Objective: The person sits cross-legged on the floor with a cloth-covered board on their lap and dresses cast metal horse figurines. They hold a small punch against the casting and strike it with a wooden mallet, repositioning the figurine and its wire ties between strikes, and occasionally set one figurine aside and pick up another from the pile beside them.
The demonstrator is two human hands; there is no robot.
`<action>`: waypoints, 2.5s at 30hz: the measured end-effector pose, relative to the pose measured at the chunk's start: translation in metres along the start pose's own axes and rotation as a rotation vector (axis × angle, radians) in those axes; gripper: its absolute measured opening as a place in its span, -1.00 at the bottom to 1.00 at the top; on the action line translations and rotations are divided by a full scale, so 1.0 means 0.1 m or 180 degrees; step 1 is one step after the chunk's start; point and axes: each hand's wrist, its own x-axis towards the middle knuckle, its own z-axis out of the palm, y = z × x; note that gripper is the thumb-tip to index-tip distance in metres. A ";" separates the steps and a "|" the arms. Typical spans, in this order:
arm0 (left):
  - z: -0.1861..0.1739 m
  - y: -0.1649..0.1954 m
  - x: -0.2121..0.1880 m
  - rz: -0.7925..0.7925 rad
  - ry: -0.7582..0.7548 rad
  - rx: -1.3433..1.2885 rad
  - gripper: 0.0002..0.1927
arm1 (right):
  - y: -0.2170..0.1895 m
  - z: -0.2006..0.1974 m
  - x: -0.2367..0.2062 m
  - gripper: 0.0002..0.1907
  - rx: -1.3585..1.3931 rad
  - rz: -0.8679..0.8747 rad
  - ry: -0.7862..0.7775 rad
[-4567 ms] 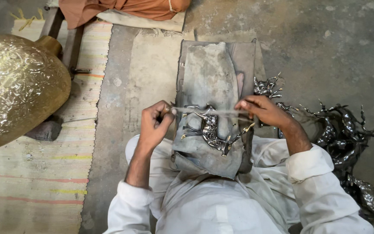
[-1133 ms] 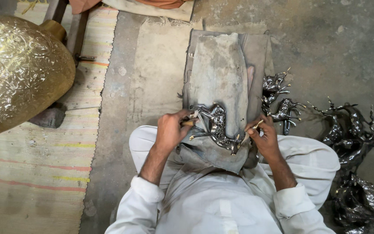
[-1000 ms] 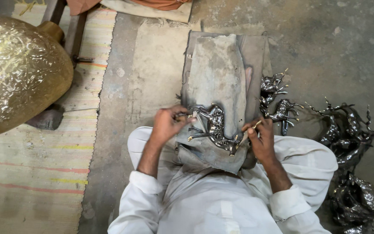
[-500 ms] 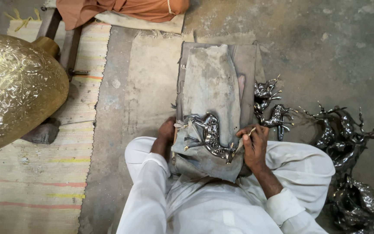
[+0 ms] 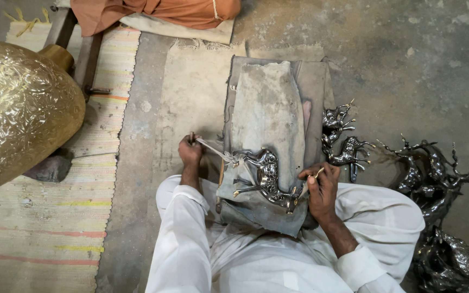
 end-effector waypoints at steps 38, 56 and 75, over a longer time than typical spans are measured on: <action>-0.34 0.65 -0.73 -0.1142 -0.2763 -0.2489 -0.47 | -0.21 -0.04 0.12 -0.62 0.0208 0.0004 0.0094; 0.34 0.20 -0.50 -0.0360 -0.2356 -0.2357 -0.50 | -0.17 -0.08 0.07 -0.53 0.0379 0.0130 0.0169; -1.07 0.42 -1.18 -0.0226 -0.1485 -0.2501 -0.51 | 0.09 -0.14 -0.12 -0.75 -0.1214 0.0737 -0.1093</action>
